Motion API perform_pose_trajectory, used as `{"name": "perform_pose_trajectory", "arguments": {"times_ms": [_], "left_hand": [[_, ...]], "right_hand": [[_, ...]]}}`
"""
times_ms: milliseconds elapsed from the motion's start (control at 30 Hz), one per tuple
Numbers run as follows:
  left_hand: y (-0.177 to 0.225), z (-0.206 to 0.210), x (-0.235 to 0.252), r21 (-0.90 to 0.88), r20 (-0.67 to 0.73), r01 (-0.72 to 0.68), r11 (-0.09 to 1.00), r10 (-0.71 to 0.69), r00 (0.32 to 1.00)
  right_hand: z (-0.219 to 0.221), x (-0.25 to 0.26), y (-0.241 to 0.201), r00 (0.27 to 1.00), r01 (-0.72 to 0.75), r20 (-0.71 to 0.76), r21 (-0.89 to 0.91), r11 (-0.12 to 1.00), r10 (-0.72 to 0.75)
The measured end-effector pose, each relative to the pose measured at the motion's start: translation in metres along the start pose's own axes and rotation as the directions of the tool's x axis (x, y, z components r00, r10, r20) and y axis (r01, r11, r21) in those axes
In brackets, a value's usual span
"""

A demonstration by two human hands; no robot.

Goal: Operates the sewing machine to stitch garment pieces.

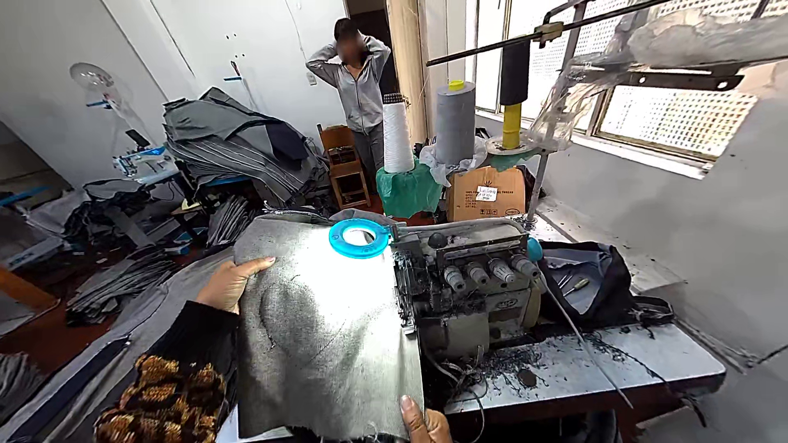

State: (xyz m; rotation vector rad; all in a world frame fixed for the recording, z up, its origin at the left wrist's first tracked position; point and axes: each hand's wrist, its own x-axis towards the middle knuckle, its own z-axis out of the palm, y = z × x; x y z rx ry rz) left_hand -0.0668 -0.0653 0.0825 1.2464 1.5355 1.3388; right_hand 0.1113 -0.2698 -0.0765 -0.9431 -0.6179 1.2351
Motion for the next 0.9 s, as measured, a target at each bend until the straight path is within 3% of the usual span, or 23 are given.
{"name": "perform_pose_trajectory", "arguments": {"times_ms": [100, 300, 400, 500, 600, 667, 800, 867, 900], "left_hand": [[0.003, 0.001, 0.012, -0.001, -0.013, 0.008, 1.0, -0.008, 1.0], [0.014, 0.002, 0.032, -0.025, -0.005, 0.023, 0.999, -0.023, 1.0], [0.012, 0.003, 0.034, -0.035, -0.025, 0.001, 0.999, -0.002, 1.0], [-0.006, 0.001, 0.031, -0.015, -0.057, -0.026, 1.0, 0.025, 0.998], [-0.053, 0.0, 0.017, 0.114, -0.149, -0.053, 0.992, 0.07, 0.986], [-0.097, 0.005, 0.014, 0.238, -0.195, -0.076, 0.968, 0.124, 0.973], [-0.134, 0.046, 0.015, 0.401, -0.222, 0.003, 0.916, 0.095, 0.97], [-0.145, 0.082, 0.028, 0.405, -0.339, 0.019, 0.914, 0.131, 0.932], [-0.12, 0.076, 0.026, 0.465, -0.12, 0.141, 0.874, -0.095, 0.988]], "right_hand": [[-0.001, 0.014, -0.005, 0.999, 0.033, 0.005, -0.14, 0.99, -0.032], [-0.002, 0.046, -0.026, 0.998, -0.054, 0.007, -0.317, 0.947, 0.059], [-0.004, 0.045, -0.016, 0.996, 0.088, 0.046, -0.365, 0.927, -0.076], [-0.012, 0.025, 0.005, 0.941, 0.334, 0.094, -0.432, 0.838, -0.326], [-0.035, 0.02, 0.017, 0.823, 0.506, 0.084, -0.558, 0.658, -0.561], [-0.053, 0.027, 0.018, 0.758, 0.524, 0.133, -0.706, 0.476, -0.638], [-0.084, 0.054, 0.027, 0.746, 0.458, 0.362, -0.888, 0.035, -0.559], [-0.089, 0.065, 0.046, 0.669, 0.397, 0.44, -0.893, -0.214, -0.599], [-0.087, 0.064, 0.048, 0.661, 0.356, 0.439, -0.897, -0.261, -0.609]]}}
